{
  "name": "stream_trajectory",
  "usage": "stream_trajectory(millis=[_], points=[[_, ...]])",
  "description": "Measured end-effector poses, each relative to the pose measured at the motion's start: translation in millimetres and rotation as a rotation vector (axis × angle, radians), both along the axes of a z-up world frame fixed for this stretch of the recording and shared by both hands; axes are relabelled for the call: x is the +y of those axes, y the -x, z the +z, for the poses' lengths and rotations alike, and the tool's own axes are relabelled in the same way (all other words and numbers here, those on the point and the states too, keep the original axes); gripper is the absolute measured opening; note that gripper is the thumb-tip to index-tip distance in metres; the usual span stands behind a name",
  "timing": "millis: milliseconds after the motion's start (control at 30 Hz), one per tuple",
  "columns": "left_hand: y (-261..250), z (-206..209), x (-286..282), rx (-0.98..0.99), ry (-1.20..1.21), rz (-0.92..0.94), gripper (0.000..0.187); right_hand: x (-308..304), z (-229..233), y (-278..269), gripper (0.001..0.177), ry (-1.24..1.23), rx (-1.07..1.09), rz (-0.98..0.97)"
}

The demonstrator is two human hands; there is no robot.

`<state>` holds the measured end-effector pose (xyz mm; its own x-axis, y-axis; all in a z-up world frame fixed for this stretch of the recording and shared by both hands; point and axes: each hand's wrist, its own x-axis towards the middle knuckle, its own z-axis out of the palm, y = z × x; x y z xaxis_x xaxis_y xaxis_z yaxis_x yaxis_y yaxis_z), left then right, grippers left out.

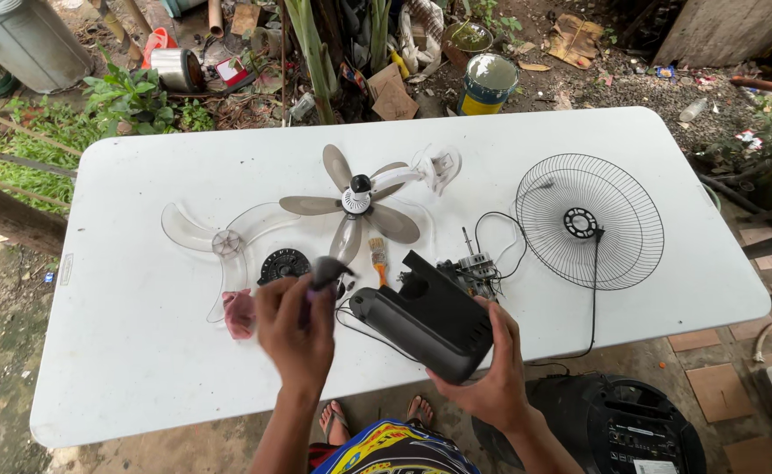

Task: The person wipes the motor housing of a disassembled fan with a cloth, picks up the fan base, and brushes dust off it using a brush.

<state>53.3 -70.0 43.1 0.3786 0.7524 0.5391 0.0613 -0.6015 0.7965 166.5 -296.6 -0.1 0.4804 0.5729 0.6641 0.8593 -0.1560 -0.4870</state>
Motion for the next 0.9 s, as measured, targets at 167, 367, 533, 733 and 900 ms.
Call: stream_trajectory(millis=[167, 367, 533, 733, 900], points=[[16, 9, -47, -0.034, -0.265, -0.347, 0.028, 9, 10, 0, 0.118, 0.153, -0.100, -0.011], [-6, 3, -14, 0.235, -0.029, -0.268, 0.013, 7, 44, 3, 0.122, 0.071, -0.090, 0.104], [15, 14, -27, 0.018, -0.056, -0.178, 0.024, 14, 50, 4, 0.126, 0.138, -0.147, 0.059], [19, 19, -79, 0.180, -0.455, -0.598, 0.033, 23, 45, 1, 0.123, 0.099, -0.202, 0.097], [16, 23, -54, 0.259, -0.330, -0.476, 0.018, 23, 45, 4, 0.126, 0.155, -0.170, 0.130]])
